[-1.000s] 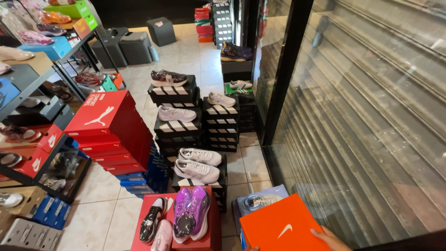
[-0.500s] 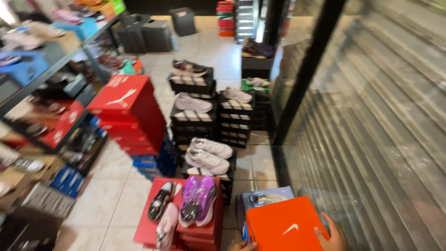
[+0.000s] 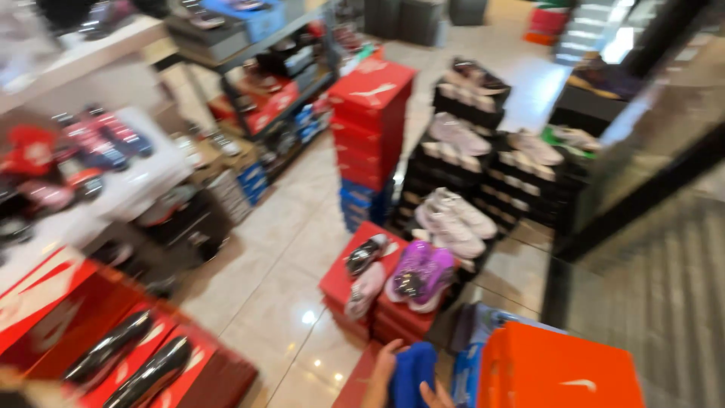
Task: Cleaning and wiping shoe boxes and shoes using a cloth in a warehouse.
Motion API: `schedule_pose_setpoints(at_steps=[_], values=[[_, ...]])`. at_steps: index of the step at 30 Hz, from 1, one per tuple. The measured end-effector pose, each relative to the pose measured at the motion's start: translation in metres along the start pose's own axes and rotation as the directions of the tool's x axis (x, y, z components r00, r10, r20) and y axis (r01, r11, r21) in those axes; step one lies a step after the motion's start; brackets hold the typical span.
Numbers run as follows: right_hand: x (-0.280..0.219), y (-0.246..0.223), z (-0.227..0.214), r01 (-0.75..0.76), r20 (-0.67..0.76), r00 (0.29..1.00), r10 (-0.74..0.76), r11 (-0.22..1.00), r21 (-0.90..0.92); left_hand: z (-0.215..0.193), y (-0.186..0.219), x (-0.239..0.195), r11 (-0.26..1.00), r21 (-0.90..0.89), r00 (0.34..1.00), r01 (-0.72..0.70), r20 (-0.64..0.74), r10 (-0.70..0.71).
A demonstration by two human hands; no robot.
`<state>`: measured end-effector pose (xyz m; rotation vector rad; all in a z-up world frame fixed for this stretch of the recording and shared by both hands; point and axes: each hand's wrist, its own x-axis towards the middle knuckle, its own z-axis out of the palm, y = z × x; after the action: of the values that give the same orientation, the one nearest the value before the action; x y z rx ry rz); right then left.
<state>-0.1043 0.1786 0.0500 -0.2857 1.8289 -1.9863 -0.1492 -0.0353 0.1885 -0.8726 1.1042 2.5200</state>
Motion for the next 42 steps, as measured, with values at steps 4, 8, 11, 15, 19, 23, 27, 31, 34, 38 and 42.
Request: schedule_pose_setpoints(at_steps=[4, 8, 11, 15, 19, 23, 27, 31, 34, 38, 42], values=[[-0.013, -0.093, 0.054, -0.135, -0.188, 0.966, 0.176, 0.968, 0.212, 0.011, 0.064, -0.184, 0.618, 0.409, 0.731, -0.671, 0.500, 0.463], [-0.033, -0.217, 0.109, -0.018, 0.134, 0.988, -0.076, 0.807, 0.591, -0.011, 0.071, -0.199, 0.800, 0.352, 0.868, -0.485, 0.083, 0.490], [-0.036, -0.254, 0.136, 0.012, 0.197, 0.896, -0.397, 0.466, 0.885, 0.008, 0.113, -0.247, 0.881, -0.012, 0.880, -0.473, -0.050, 0.472], [-0.041, -0.103, 0.104, -0.231, -0.091, 0.897, 0.432, 0.634, 0.738, 0.002, 0.103, -0.251, 0.856, 0.009, 0.853, -0.516, 0.091, 0.513], [-0.080, -0.218, 0.159, -0.206, -0.171, 0.896, 0.410, 0.725, 0.657, -0.025, 0.051, -0.236, 0.747, 0.394, 0.838, -0.536, 0.137, 0.529], [-0.071, -0.259, 0.159, -0.215, -0.317, 0.860, 0.399, 0.848, 0.484, -0.045, 0.040, -0.230, 0.561, 0.608, 0.775, -0.562, 0.151, 0.613], [-0.065, -0.261, 0.145, -0.287, -0.300, 0.831, 0.468, 0.824, 0.489, -0.090, 0.007, -0.203, 0.757, 0.480, 0.871, -0.444, 0.035, 0.490], [-0.065, -0.240, 0.124, -0.352, -0.319, 0.835, 0.449, 0.881, 0.317, -0.138, -0.072, -0.166, 0.736, 0.657, 0.777, -0.163, -0.374, 0.507], [-0.064, -0.203, 0.110, -0.405, -0.471, 0.782, 0.408, 0.907, 0.113, -0.167, -0.119, -0.151, 0.792, 0.609, 0.725, -0.045, -0.525, 0.445], [-0.051, -0.134, 0.096, -0.512, -0.478, 0.763, 0.434, 0.858, -0.039, -0.224, -0.178, -0.126, 0.811, 0.576, 0.665, 0.101, -0.646, 0.376], [-0.006, -0.013, 0.078, -0.667, -0.556, 0.714, 0.426, 0.656, -0.353, -0.274, -0.212, -0.082, 0.804, 0.476, 0.671, 0.355, -0.729, 0.135]])
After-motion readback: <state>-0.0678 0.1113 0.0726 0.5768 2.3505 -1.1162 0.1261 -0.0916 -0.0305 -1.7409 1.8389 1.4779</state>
